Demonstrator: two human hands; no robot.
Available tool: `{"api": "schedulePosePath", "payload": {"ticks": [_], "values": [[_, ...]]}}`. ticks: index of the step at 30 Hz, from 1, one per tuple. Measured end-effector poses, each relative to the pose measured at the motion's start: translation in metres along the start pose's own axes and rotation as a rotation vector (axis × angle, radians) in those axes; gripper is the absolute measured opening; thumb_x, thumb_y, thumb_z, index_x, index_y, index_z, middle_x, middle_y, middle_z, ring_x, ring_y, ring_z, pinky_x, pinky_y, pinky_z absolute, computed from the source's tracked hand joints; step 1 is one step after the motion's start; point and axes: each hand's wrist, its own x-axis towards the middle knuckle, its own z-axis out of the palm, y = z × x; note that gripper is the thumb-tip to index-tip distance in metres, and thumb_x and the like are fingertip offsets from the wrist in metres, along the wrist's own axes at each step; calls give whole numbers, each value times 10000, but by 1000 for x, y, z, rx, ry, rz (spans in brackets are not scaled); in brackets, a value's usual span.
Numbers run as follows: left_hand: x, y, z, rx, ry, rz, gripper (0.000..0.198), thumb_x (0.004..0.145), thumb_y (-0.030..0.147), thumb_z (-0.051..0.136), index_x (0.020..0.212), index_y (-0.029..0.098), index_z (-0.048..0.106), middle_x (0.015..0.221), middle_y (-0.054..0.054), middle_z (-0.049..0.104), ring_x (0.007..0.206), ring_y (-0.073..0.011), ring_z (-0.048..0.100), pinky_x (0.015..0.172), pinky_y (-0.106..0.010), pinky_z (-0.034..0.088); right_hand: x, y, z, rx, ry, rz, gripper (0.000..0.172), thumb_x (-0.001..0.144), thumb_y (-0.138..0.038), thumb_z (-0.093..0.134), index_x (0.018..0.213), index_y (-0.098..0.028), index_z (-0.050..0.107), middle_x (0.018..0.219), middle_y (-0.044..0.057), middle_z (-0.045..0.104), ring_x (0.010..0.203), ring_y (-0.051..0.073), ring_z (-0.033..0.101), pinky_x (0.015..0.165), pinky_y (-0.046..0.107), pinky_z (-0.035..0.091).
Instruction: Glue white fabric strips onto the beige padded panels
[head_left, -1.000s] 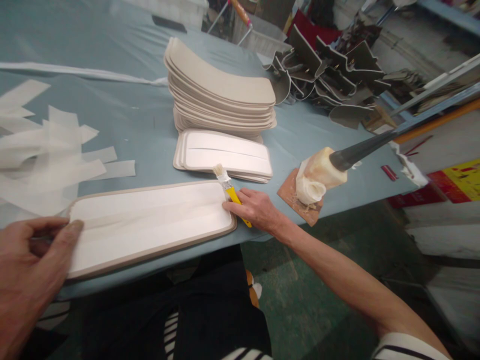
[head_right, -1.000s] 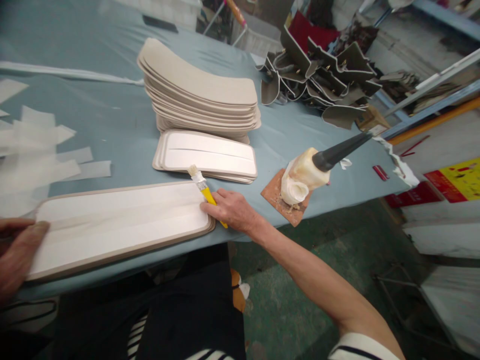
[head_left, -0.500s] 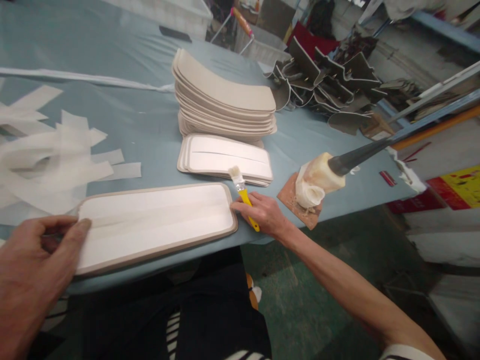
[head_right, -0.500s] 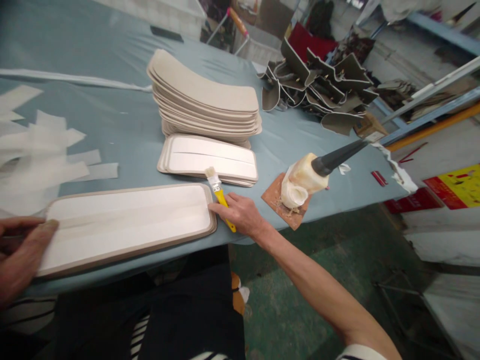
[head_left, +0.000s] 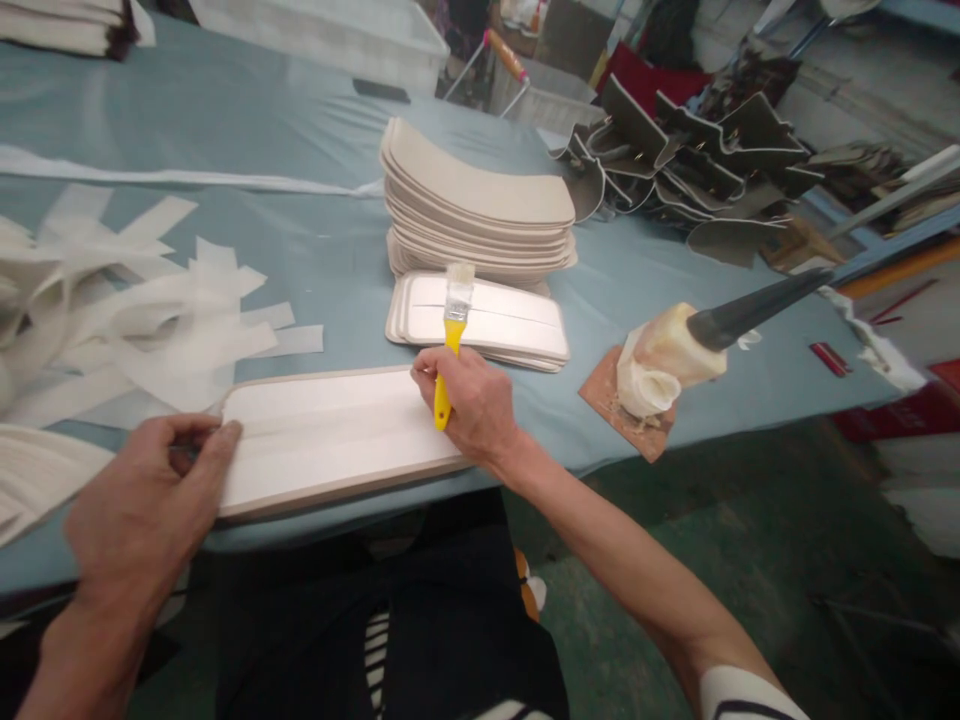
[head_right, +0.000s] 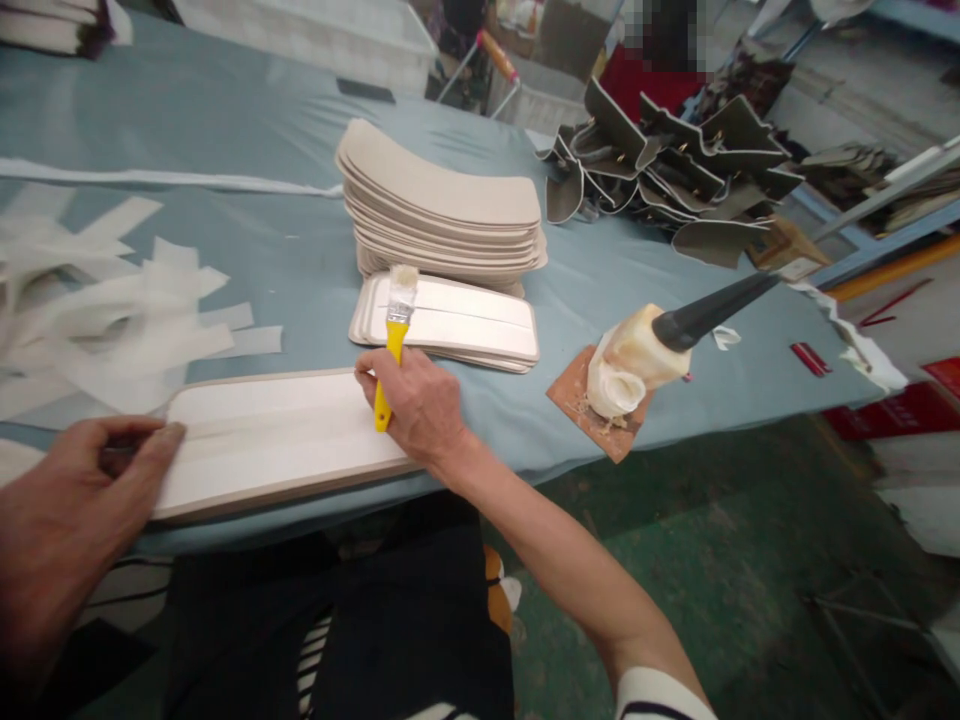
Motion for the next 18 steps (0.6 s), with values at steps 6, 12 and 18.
{"api": "schedulePosePath", "payload": {"ticks": [6,12,18], "values": [[4,5,-3,74,-31,-52,618,860,741,299,1153,291,605,927,-55,648,752,-266,543,708,-353,405,22,8,26,-154,-93,-142,190,1087,-277,472,1126,-213,647,952,78,604,922,229,534,798,323,379],[6,0,-2,69,-56,-35,590,886,730,334,1156,281,603,931,-55,680,782,-280,604,722,-372,446,19,21,37,-222,-154,-146,219,1064,-210,464,1187,-203,646,979,105,601,927,264,491,796,365,365],[3,5,-7,35,-35,-7,526,938,657,389,1180,247,613,956,-56,702,852,-263,641,715,-338,428,20,24,35,-210,-199,-190,244,1069,-197,437,1206,-203,638,1005,115,628,938,267,495,791,367,358]]}}
